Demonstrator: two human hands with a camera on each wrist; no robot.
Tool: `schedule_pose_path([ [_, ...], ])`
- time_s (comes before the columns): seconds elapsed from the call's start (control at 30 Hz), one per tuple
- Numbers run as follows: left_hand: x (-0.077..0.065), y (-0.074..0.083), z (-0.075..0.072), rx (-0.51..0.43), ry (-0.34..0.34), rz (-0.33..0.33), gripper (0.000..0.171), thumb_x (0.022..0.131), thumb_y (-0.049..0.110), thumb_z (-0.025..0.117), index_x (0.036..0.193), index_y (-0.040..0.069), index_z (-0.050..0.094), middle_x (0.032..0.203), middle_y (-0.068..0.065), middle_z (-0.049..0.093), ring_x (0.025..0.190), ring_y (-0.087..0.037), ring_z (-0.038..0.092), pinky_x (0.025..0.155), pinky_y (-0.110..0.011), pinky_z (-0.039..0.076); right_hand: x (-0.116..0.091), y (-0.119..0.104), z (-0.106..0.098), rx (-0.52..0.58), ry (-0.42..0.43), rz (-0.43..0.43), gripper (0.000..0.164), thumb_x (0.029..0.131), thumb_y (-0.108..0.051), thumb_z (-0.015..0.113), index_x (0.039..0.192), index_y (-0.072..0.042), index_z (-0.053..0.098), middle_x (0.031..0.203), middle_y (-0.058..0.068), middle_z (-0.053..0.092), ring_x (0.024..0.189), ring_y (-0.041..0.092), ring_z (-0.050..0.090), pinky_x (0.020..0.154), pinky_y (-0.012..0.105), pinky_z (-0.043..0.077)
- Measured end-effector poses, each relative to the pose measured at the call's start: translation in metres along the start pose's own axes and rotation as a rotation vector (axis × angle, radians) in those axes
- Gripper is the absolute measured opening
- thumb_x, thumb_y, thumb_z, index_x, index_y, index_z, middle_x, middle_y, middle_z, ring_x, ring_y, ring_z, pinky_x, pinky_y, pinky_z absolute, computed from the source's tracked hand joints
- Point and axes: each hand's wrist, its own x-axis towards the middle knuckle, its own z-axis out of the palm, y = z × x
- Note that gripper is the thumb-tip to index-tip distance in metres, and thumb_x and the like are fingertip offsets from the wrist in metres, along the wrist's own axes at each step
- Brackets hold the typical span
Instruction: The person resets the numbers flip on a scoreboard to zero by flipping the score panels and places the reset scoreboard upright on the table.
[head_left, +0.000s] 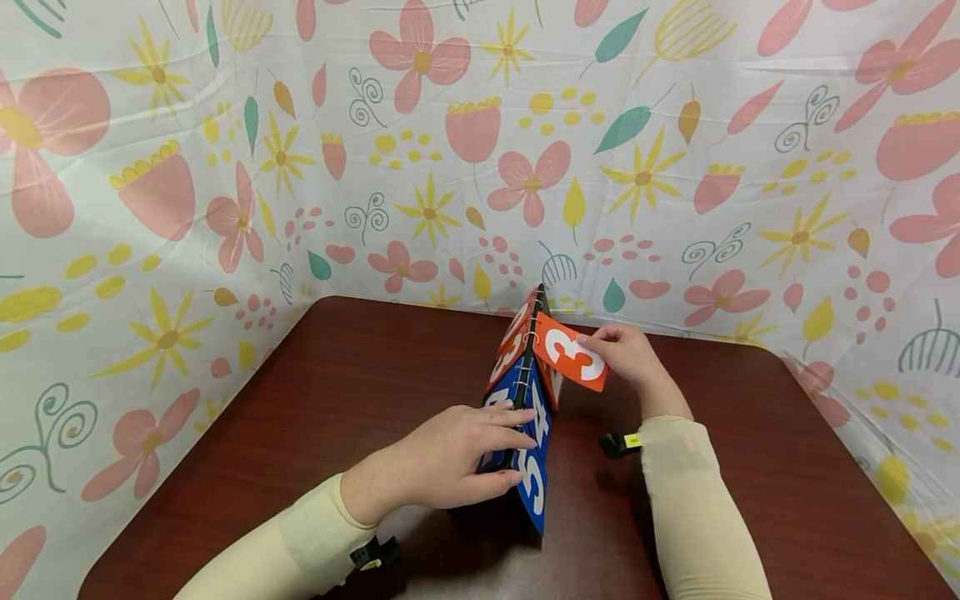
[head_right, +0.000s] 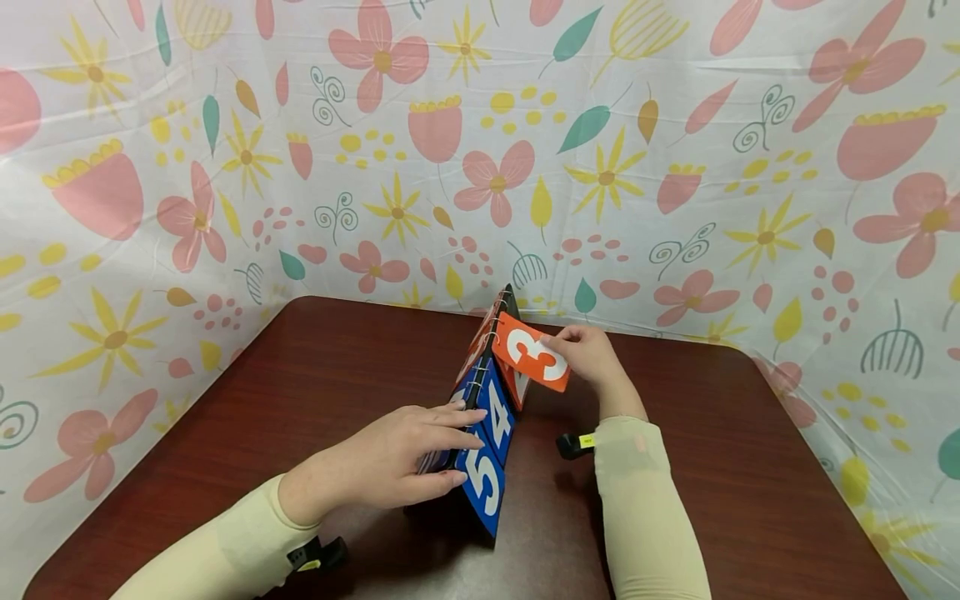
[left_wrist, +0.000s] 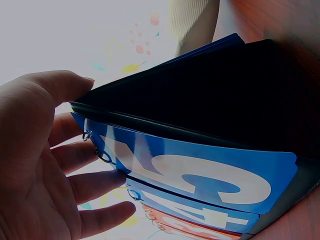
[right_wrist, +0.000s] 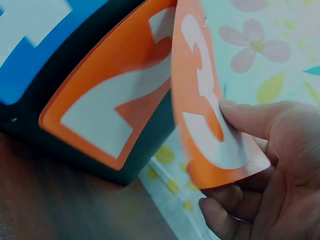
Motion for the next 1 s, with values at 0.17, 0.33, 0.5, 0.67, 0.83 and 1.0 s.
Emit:
schedule_pose_path([
  [0.17, 0.001, 0.000, 0.000, 0.005, 0.006, 0.011, 0.041, 0.103, 0.041, 0.057, 0.138, 0.024, 0.066, 0.160, 0.002, 0.048, 0.149, -0.025, 0.046, 0.119, -0.043, 0.042, -0.005, -0.003, -0.016, 0.213, -0.058, 0.082, 0.042, 0.096, -0.045, 0.070, 0.114, -0.007, 0.070, 0.083, -0.008, 0.070, 0.063, 0.009, 0.063, 0.058, 0.028, 0.055],
  [0.33, 0.001, 0.000, 0.000, 0.021, 0.010, 0.015, 0.041, 0.102, 0.040, 0.058, 0.138, 0.023, 0.067, 0.159, 0.002, 0.049, 0.149, -0.024, 0.045, 0.120, -0.042, 0.041, -0.010, -0.006, -0.030, 0.593, -0.164, 0.122, 0.021, 0.103, -0.033, 0.061, 0.119, -0.021, 0.070, 0.091, -0.009, 0.076, 0.072, 0.006, 0.072, 0.063, 0.024, 0.060],
  [0.5, 0.000, -0.001, 0.001, 0.043, 0.029, 0.029, 0.040, 0.103, 0.041, 0.058, 0.137, 0.023, 0.067, 0.159, 0.001, 0.050, 0.148, -0.025, 0.046, 0.118, -0.042, 0.043, -0.015, -0.014, -0.034, 0.911, -0.270, 0.094, 0.032, 0.109, -0.022, 0.048, 0.136, -0.016, 0.062, 0.109, -0.002, 0.077, 0.086, 0.014, 0.077, 0.074, 0.031, 0.064],
  [0.67, 0.000, 0.000, 0.001, 0.036, 0.027, 0.022, 0.040, 0.103, 0.042, 0.057, 0.137, 0.024, 0.067, 0.159, 0.002, 0.050, 0.148, -0.026, 0.046, 0.118, -0.043, 0.043, -0.022, -0.028, -0.032, 1.119, -0.357, 0.005, 0.036, 0.111, -0.026, 0.042, 0.133, -0.015, 0.068, 0.114, 0.006, 0.078, 0.089, 0.023, 0.080, 0.079, 0.036, 0.064],
  [0.83, 0.000, 0.000, 0.001, 0.019, 0.017, 0.012, 0.040, 0.103, 0.042, 0.056, 0.138, 0.025, 0.067, 0.159, 0.002, 0.049, 0.149, -0.027, 0.044, 0.118, -0.044, 0.042, -0.028, -0.048, -0.023, 1.025, -0.369, -0.135, 0.044, 0.109, -0.048, 0.040, 0.133, -0.017, 0.062, 0.111, 0.008, 0.080, 0.092, 0.027, 0.080, 0.081, 0.041, 0.064],
  [1.0, -0.001, 0.000, 0.001, 0.011, 0.019, 0.013, 0.040, 0.103, 0.042, 0.056, 0.138, 0.025, 0.067, 0.159, 0.002, 0.049, 0.149, -0.027, 0.044, 0.119, -0.045, 0.042, -0.034, -0.070, -0.001, 0.759, -0.273, -0.199, 0.065, 0.104, -0.066, 0.033, 0.148, -0.020, 0.044, 0.120, 0.003, 0.078, 0.101, 0.022, 0.078, 0.086, 0.043, 0.063],
])
